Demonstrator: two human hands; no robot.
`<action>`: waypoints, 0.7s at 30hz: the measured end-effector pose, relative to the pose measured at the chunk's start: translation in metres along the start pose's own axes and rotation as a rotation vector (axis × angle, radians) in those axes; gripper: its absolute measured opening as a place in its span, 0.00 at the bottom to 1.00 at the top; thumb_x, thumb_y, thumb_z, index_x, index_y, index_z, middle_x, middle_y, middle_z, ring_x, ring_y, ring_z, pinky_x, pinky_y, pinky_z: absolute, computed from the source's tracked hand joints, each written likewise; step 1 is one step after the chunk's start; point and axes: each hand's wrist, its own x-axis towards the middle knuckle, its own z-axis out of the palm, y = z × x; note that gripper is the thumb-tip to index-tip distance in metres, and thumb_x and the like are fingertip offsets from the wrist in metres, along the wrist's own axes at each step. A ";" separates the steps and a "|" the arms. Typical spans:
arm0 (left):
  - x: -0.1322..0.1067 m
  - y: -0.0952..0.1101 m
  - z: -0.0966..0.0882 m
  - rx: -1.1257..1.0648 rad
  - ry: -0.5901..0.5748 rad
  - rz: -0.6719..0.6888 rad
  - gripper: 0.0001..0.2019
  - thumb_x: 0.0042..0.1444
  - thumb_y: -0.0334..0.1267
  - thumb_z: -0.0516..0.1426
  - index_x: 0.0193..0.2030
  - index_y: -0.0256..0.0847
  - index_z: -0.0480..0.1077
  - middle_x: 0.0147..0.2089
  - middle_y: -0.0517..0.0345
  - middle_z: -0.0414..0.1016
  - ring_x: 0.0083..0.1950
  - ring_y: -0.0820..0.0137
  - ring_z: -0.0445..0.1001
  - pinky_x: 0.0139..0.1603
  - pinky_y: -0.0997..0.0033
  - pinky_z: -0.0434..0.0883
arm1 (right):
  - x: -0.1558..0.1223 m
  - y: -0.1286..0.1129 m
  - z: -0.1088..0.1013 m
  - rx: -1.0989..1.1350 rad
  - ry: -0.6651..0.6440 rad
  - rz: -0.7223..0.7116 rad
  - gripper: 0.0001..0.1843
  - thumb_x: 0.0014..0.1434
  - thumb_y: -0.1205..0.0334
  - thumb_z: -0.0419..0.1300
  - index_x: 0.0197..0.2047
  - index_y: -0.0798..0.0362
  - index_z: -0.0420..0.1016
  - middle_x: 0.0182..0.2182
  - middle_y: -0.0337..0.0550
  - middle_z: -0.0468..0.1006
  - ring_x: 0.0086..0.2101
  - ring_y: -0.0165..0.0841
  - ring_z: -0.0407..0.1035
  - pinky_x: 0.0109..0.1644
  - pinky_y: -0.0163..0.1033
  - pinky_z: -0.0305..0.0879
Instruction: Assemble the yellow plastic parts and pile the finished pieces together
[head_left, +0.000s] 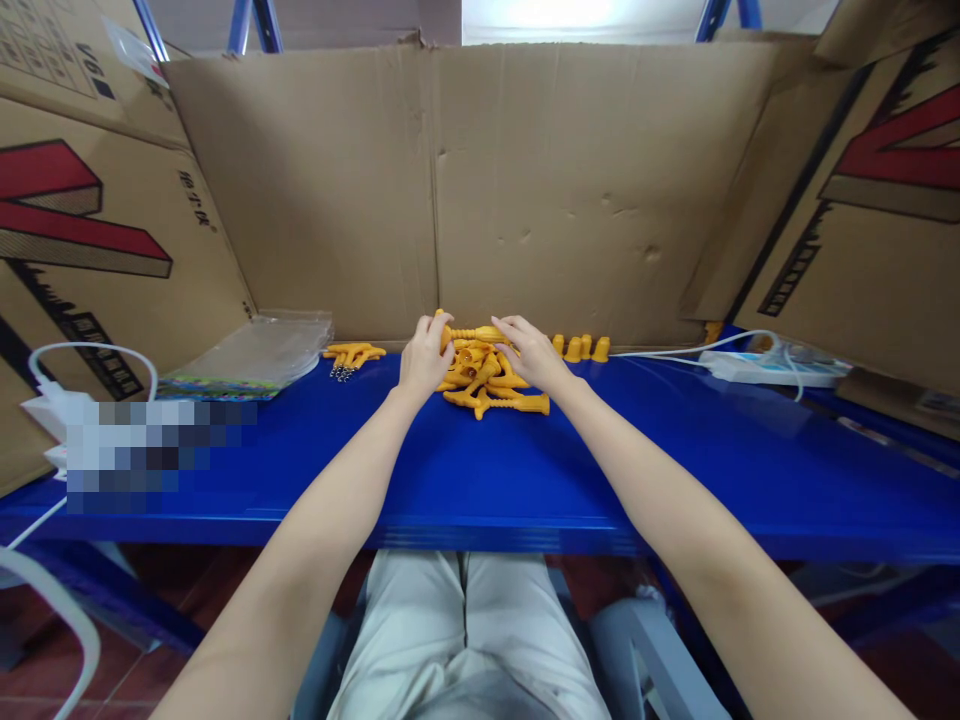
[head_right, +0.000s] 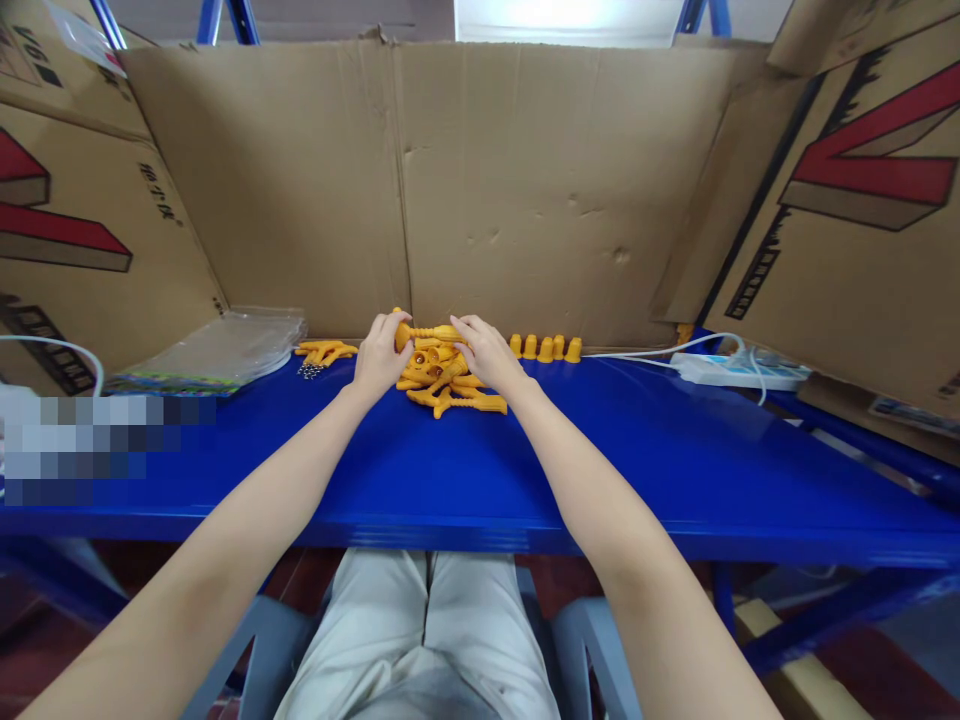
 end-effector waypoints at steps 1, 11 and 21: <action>0.000 0.000 -0.001 -0.008 0.007 0.012 0.18 0.56 0.31 0.53 0.54 0.45 0.65 0.53 0.52 0.69 0.53 0.62 0.72 0.50 0.64 0.70 | 0.000 0.000 -0.001 -0.011 -0.009 -0.002 0.25 0.64 0.65 0.49 0.65 0.51 0.62 0.51 0.52 0.70 0.52 0.41 0.66 0.56 0.49 0.64; 0.003 0.002 0.000 -0.131 -0.075 -0.025 0.14 0.48 0.37 0.57 0.43 0.42 0.69 0.33 0.59 0.75 0.35 0.68 0.73 0.39 0.69 0.68 | 0.002 -0.006 -0.017 -0.269 0.040 -0.046 0.19 0.61 0.73 0.46 0.50 0.53 0.71 0.48 0.53 0.74 0.51 0.42 0.64 0.54 0.50 0.53; 0.001 0.003 -0.003 0.030 -0.095 -0.015 0.14 0.48 0.40 0.58 0.43 0.45 0.70 0.37 0.57 0.77 0.39 0.64 0.75 0.38 0.68 0.66 | 0.001 -0.012 -0.011 -0.337 -0.073 -0.036 0.16 0.64 0.60 0.51 0.52 0.56 0.68 0.45 0.54 0.75 0.47 0.45 0.64 0.53 0.51 0.49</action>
